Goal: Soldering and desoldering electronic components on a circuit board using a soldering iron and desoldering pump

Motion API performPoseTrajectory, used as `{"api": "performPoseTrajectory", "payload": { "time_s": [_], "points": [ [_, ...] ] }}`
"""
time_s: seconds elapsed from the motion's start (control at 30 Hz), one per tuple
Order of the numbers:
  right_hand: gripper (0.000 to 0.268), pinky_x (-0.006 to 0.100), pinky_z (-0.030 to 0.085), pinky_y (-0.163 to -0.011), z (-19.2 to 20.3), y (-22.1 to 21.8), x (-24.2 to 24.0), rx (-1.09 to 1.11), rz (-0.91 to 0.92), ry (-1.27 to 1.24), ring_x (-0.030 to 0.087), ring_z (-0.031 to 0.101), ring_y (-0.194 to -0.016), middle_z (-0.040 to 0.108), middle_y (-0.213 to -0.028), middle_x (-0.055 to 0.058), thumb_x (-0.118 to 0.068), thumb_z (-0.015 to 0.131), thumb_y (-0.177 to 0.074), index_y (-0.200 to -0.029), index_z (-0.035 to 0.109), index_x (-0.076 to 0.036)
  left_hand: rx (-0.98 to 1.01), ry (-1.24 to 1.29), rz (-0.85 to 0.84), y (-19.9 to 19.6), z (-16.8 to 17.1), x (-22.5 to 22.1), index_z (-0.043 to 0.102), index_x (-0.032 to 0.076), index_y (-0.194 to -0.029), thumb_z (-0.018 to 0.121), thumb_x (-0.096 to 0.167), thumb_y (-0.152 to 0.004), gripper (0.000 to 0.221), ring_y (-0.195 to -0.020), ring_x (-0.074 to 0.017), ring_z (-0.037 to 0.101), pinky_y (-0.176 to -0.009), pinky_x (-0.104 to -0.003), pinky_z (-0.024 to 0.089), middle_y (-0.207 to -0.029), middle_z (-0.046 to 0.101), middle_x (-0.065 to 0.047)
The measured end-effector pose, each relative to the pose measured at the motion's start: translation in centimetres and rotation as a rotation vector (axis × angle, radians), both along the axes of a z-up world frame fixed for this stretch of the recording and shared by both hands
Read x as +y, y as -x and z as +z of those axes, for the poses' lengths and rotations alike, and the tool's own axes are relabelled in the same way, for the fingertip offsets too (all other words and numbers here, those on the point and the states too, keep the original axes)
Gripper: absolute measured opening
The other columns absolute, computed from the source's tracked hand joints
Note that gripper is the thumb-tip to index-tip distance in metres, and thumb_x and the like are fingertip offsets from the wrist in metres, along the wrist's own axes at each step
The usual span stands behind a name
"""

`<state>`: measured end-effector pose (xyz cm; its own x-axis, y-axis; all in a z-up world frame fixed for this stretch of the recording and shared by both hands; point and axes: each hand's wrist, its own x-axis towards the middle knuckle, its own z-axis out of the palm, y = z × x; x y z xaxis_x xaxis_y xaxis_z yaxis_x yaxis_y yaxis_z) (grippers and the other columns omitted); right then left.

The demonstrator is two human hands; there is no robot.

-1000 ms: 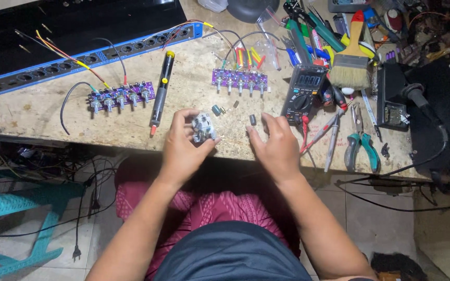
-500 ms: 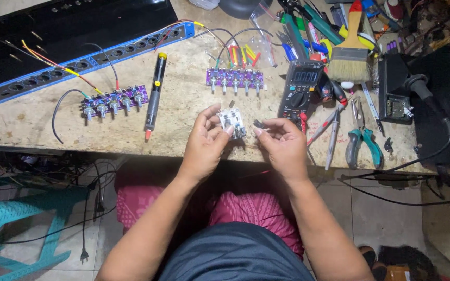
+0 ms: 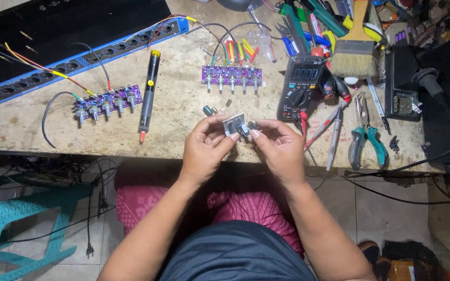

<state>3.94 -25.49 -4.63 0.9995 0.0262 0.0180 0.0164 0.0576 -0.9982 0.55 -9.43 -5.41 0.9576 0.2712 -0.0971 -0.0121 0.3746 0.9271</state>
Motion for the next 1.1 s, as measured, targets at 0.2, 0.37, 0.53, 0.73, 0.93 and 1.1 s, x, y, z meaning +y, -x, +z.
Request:
{"api": "performPoseTrajectory", "payload": {
  "time_s": [0.2, 0.37, 0.53, 0.73, 0.93, 1.1],
  "points": [
    [0.027, 0.023, 0.064, -0.061, -0.2, 0.0, 0.1, -0.059, 0.000, -0.016, 0.011, 0.070, -0.072, 0.073, -0.088, 0.010, 0.001, 0.081, -0.088, -0.113, 0.071, 0.002, 0.010, 0.032, -0.002, 0.4, 1.2, 0.4, 0.065, 0.000, -0.122, 0.082, -0.006, -0.080, 0.045, -0.095, -0.0213, 0.076, -0.087, -0.031, 0.066, -0.112, 0.074, -0.020],
    [0.023, 0.021, 0.062, -0.057, -0.9, 0.1, -0.1, 0.022, -0.002, -0.071, 0.013, 0.072, -0.071, 0.076, -0.092, 0.015, -0.004, 0.076, -0.093, -0.115, 0.071, 0.002, -0.013, 0.063, 0.025, 0.4, -0.2, 0.0, 0.065, -0.003, -0.122, 0.082, -0.006, -0.080, 0.046, -0.097, -0.0212, 0.076, -0.087, -0.029, 0.067, -0.111, 0.072, -0.018],
    [0.029, 0.021, 0.062, -0.057, 0.1, 0.5, 0.1, 0.043, 0.013, -0.052, 0.013, 0.072, -0.071, 0.077, -0.095, 0.016, -0.004, 0.077, -0.090, -0.118, 0.070, 0.002, -0.044, 0.064, 0.031, 0.4, 0.0, 0.3, 0.065, -0.003, -0.122, 0.083, -0.006, -0.080, 0.046, -0.097, -0.0208, 0.075, -0.086, -0.029, 0.067, -0.110, 0.072, -0.018],
    [0.025, 0.021, 0.061, -0.053, -0.3, 0.9, 0.2, 0.070, -0.018, -0.076, 0.013, 0.072, -0.070, 0.077, -0.094, 0.017, -0.006, 0.073, -0.094, -0.118, 0.070, 0.002, -0.064, 0.067, 0.035, 0.6, 0.4, 0.2, 0.065, -0.002, -0.120, 0.084, -0.005, -0.079, 0.046, -0.098, -0.0193, 0.075, -0.086, -0.027, 0.067, -0.109, 0.072, -0.014],
    [0.026, 0.022, 0.062, -0.056, 0.8, 1.3, 0.5, 0.011, -0.022, -0.018, 0.013, 0.070, -0.071, 0.075, -0.093, 0.014, -0.004, 0.076, -0.092, -0.117, 0.070, 0.002, -0.064, 0.105, 0.024, 0.5, -0.5, 0.3, 0.064, -0.003, -0.120, 0.084, -0.005, -0.078, 0.046, -0.099, -0.0218, 0.075, -0.085, -0.030, 0.068, -0.109, 0.072, -0.016],
    [0.025, 0.021, 0.063, -0.057, 1.0, 1.4, 0.7, -0.032, -0.029, -0.007, 0.013, 0.070, -0.073, 0.074, -0.091, 0.013, -0.001, 0.075, -0.093, -0.117, 0.070, 0.002, -0.069, 0.132, 0.013, 0.4, -0.8, 0.7, 0.063, -0.003, -0.121, 0.083, -0.005, -0.079, 0.047, -0.097, -0.0204, 0.075, -0.085, -0.028, 0.068, -0.107, 0.072, -0.014]
  ]
}}
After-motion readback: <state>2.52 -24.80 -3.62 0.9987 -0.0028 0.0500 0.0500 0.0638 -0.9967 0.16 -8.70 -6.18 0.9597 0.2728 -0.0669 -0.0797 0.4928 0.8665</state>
